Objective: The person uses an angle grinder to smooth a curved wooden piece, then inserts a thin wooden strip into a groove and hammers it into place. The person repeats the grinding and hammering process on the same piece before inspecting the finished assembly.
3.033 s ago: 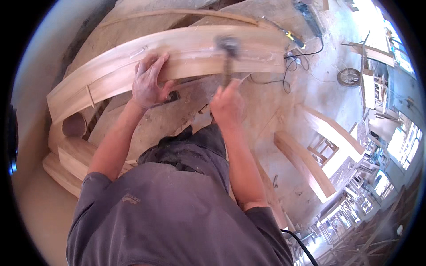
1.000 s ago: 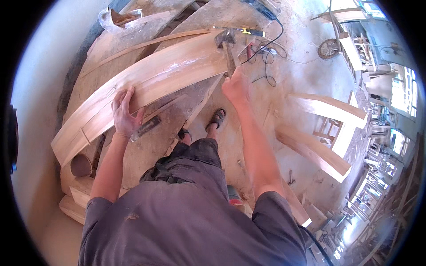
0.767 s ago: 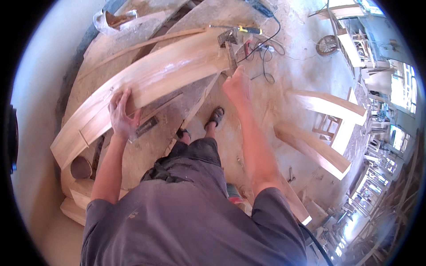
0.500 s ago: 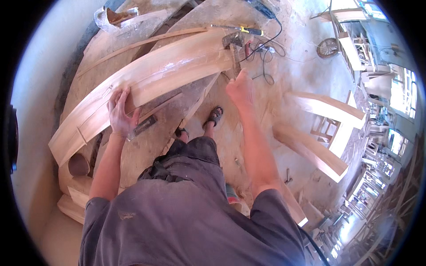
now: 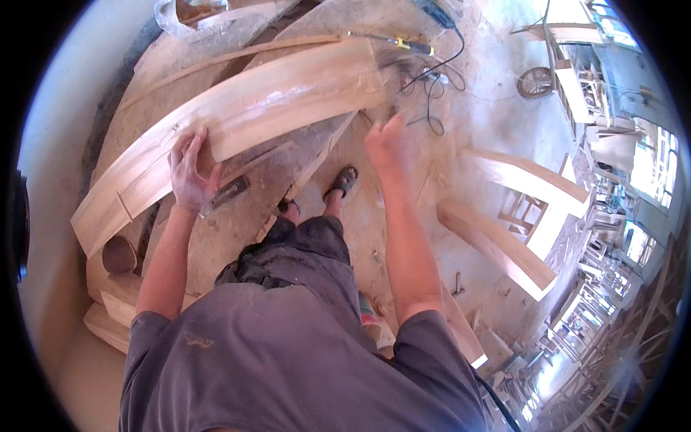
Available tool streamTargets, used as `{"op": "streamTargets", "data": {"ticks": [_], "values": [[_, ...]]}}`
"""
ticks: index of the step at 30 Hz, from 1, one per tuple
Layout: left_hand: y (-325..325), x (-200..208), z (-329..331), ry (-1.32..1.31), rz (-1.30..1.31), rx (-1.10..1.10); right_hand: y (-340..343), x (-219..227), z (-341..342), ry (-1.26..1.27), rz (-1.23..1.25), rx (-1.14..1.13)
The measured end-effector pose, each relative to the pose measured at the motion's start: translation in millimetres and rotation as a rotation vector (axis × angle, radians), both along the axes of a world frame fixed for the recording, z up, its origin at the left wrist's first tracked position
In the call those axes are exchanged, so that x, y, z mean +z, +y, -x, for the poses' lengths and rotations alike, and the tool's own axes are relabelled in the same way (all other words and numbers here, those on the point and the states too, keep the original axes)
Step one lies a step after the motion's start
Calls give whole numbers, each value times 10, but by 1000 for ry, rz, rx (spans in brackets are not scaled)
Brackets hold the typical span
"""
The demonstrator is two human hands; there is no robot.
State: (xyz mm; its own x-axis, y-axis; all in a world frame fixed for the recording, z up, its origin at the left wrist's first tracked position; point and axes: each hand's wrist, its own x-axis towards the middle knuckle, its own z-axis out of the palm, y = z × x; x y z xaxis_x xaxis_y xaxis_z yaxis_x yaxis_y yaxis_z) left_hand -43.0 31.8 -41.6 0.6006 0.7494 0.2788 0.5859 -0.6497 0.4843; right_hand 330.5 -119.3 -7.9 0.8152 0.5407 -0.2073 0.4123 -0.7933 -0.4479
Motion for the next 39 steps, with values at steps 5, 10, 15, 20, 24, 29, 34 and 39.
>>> {"op": "streamTargets", "data": {"ticks": [5,10,15,20,24,29,34,39], "values": [[47,5,21,-7,-22,18,160,247,46,46,45,82],[42,18,2,-55,13,-10,11,-57,317,-27,177,182],[1,41,53,-25,13,0,144,356,749,17,4,243],[49,50,53,-72,31,0,350,290,1213,88,201,463],[63,64,92,-71,-32,-9,379,515,1482,128,78,469],[55,85,51,-85,-13,-13,346,311,1651,111,-4,388],[61,109,97,-71,56,-24,416,378,1638,61,44,498],[-5,106,79,-56,122,-7,300,169,1781,74,44,408]]}}
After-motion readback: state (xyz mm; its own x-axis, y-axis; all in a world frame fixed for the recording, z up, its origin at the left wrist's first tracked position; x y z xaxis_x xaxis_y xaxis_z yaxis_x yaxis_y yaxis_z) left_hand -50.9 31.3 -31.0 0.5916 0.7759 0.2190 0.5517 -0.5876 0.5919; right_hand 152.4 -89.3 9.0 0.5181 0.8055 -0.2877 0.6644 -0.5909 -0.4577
